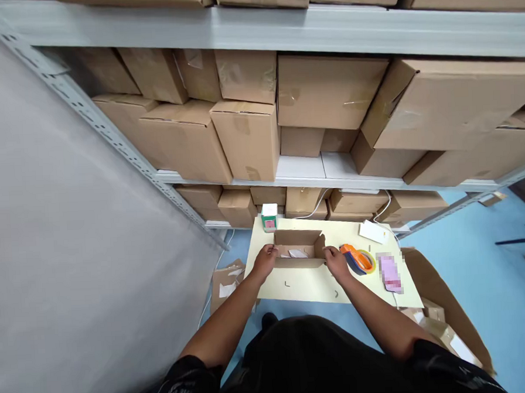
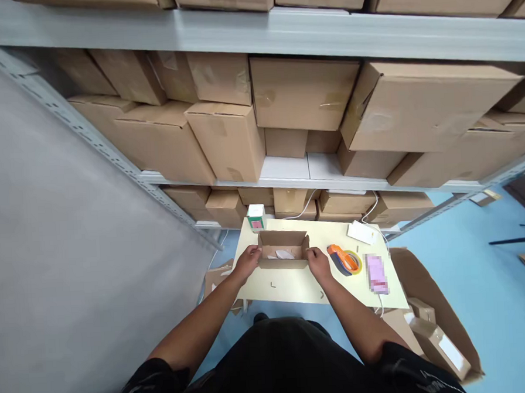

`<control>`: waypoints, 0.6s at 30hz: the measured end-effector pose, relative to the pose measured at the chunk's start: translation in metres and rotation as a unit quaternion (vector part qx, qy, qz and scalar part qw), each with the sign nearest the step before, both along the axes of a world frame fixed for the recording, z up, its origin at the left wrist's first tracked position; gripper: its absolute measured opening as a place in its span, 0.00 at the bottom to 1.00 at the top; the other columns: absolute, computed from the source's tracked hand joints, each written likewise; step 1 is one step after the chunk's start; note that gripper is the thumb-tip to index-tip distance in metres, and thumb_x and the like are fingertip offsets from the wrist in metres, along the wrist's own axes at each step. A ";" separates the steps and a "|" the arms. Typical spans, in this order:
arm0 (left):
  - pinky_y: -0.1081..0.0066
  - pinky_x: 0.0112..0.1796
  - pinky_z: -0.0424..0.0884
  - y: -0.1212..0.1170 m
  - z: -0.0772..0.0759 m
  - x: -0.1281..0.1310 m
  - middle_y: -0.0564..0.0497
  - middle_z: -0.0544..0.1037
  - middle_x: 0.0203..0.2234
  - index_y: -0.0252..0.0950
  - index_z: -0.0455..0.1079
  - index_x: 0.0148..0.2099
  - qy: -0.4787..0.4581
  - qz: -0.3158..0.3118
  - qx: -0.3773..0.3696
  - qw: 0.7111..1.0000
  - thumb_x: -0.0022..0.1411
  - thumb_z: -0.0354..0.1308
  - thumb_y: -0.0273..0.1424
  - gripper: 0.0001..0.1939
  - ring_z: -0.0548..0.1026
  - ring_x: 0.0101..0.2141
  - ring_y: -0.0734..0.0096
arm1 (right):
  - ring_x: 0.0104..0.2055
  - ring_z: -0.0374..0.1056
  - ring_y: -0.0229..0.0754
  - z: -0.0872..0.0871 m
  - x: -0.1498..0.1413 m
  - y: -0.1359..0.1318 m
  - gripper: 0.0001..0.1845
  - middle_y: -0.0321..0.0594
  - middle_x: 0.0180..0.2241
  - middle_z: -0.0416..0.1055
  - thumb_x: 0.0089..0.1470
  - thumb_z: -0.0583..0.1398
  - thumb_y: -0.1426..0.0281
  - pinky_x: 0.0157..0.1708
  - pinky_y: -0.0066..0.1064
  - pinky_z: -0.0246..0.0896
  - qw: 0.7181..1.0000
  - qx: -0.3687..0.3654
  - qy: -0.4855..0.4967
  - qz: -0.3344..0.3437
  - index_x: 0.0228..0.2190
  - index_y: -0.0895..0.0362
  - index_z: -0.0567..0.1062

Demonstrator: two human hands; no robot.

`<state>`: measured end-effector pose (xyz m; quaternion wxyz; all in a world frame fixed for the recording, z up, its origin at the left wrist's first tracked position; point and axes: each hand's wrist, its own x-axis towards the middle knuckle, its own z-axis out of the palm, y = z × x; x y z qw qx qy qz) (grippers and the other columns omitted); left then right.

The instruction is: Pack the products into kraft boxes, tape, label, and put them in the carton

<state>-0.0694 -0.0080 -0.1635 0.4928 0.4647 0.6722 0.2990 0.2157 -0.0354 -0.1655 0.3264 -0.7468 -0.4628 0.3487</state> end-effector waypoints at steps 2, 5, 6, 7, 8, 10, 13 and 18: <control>0.64 0.46 0.74 0.007 -0.001 -0.006 0.43 0.81 0.49 0.38 0.73 0.49 0.009 -0.018 -0.017 1.000 0.66 0.57 0.47 0.19 0.80 0.46 0.60 | 0.35 0.73 0.48 0.003 -0.004 0.000 0.24 0.39 0.30 0.78 0.56 0.54 0.50 0.38 0.37 0.66 1.000 -0.020 -0.009 -0.014 0.36 0.54 0.80; 0.63 0.46 0.73 0.024 0.003 -0.017 0.42 0.81 0.46 0.38 0.72 0.48 0.056 -0.016 -0.007 0.998 0.66 0.56 0.50 0.21 0.79 0.46 0.57 | 0.36 0.73 0.50 0.008 -0.009 -0.001 0.24 0.40 0.31 0.78 0.57 0.54 0.48 0.39 0.38 0.64 0.999 -0.038 -0.024 -0.019 0.36 0.53 0.79; 0.62 0.48 0.72 0.033 0.006 -0.019 0.41 0.80 0.47 0.37 0.71 0.48 0.080 -0.007 0.014 0.997 0.65 0.56 0.50 0.21 0.79 0.48 0.56 | 0.36 0.73 0.51 0.009 -0.009 -0.002 0.25 0.40 0.31 0.79 0.57 0.54 0.47 0.39 0.38 0.64 0.999 -0.037 -0.025 -0.018 0.36 0.52 0.79; 0.61 0.51 0.71 0.043 0.010 -0.021 0.39 0.78 0.50 0.36 0.71 0.50 0.107 0.005 0.042 0.993 0.65 0.57 0.48 0.22 0.77 0.51 0.54 | 0.37 0.74 0.51 0.010 -0.009 -0.003 0.25 0.41 0.32 0.79 0.57 0.54 0.46 0.39 0.38 0.64 0.999 -0.036 -0.024 -0.017 0.36 0.52 0.79; 0.60 0.54 0.69 0.054 0.015 -0.021 0.36 0.76 0.53 0.35 0.70 0.52 0.135 0.017 0.073 0.988 0.64 0.58 0.47 0.23 0.76 0.54 0.53 | 0.37 0.74 0.52 0.011 -0.009 -0.004 0.26 0.41 0.32 0.79 0.57 0.54 0.45 0.40 0.39 0.64 0.999 -0.035 -0.022 -0.015 0.36 0.53 0.78; 0.59 0.59 0.65 0.079 0.026 -0.019 0.33 0.70 0.60 0.35 0.66 0.59 0.183 0.026 0.128 0.974 0.63 0.61 0.44 0.28 0.69 0.61 0.50 | 0.38 0.74 0.52 0.014 -0.006 -0.006 0.27 0.42 0.34 0.79 0.58 0.53 0.44 0.40 0.39 0.64 0.999 -0.036 -0.015 -0.010 0.38 0.52 0.78; 0.53 0.63 0.60 0.117 0.039 -0.006 0.31 0.64 0.64 0.35 0.61 0.64 0.252 0.023 0.150 0.956 0.61 0.63 0.45 0.34 0.61 0.66 0.43 | 0.40 0.75 0.52 0.019 0.002 -0.009 0.28 0.42 0.37 0.80 0.60 0.52 0.44 0.41 0.39 0.65 0.999 -0.036 -0.009 -0.010 0.41 0.52 0.78; 0.46 0.55 0.66 0.158 0.041 0.019 0.27 0.65 0.60 0.34 0.61 0.62 0.353 -0.017 0.049 0.934 0.59 0.63 0.50 0.37 0.65 0.61 0.33 | 0.46 0.74 0.54 0.022 0.023 -0.020 0.28 0.45 0.40 0.80 0.59 0.53 0.45 0.47 0.41 0.67 1.000 0.008 0.000 -0.025 0.42 0.53 0.78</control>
